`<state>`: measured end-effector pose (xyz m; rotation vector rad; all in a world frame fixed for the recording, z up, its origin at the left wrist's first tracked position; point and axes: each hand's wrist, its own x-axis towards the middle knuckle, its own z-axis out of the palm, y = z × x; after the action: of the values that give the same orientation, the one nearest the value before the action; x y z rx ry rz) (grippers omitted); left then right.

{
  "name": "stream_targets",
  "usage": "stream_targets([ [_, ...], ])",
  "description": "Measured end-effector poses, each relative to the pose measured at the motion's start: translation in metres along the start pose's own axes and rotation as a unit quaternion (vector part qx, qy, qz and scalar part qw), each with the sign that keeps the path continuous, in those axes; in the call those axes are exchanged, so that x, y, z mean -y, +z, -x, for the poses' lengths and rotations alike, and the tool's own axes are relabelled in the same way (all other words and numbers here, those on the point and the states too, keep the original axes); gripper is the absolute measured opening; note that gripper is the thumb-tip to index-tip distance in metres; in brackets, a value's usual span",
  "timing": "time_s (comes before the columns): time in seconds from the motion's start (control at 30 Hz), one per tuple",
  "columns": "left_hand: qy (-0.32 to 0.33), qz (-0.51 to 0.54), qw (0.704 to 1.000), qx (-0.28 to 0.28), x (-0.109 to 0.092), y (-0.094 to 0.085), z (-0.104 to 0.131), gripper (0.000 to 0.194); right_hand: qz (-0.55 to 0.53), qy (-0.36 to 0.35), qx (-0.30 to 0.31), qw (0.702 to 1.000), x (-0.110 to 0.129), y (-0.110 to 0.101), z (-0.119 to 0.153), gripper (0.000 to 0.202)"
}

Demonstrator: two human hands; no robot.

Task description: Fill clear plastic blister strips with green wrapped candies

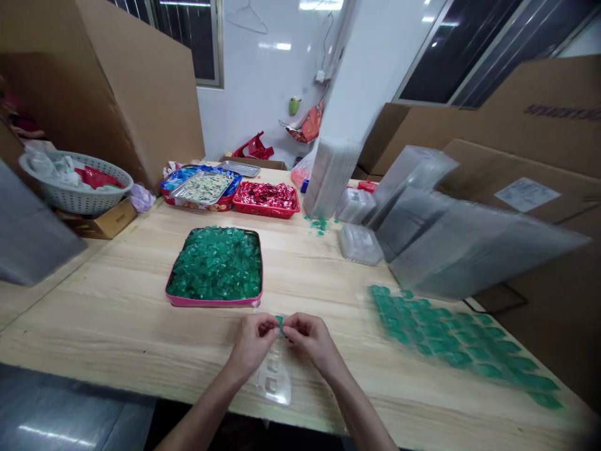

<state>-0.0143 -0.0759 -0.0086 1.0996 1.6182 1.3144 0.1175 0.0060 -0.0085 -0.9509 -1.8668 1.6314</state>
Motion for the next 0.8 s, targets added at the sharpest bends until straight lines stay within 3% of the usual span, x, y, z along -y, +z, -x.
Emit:
stream_targets([
  [0.27,0.000,-0.254,0.966,-0.048,0.007,0.012,0.006,0.019,0.213,-0.093,-0.039,0.972,-0.010,0.012,0.006,0.020],
  [0.4,-0.014,-0.274,0.960,-0.057,0.008,0.016,0.005,0.021,0.232,-0.132,-0.031,0.963,-0.009,0.008,0.000,0.023],
  [0.47,-0.006,-0.245,0.967,-0.069,0.000,0.009,0.006,0.020,0.224,-0.159,-0.047,0.960,0.000,0.007,-0.007,0.023],
  [0.57,0.028,-0.155,0.983,-0.097,-0.032,-0.024,0.013,0.022,0.200,-0.204,-0.034,0.958,0.030,0.014,-0.022,0.023],
  [0.67,0.074,-0.058,0.970,-0.223,-0.085,-0.084,0.022,0.046,0.190,-0.253,0.007,0.949,0.064,0.035,-0.044,0.017],
  [0.73,0.166,-0.049,0.925,-0.338,-0.120,-0.128,0.023,0.060,0.201,-0.275,0.028,0.940,0.079,0.057,-0.063,0.011],
  [0.8,0.281,-0.037,0.849,-0.445,-0.143,-0.163,0.020,0.065,0.218,-0.286,0.038,0.932,0.086,0.081,-0.082,0.007],
])
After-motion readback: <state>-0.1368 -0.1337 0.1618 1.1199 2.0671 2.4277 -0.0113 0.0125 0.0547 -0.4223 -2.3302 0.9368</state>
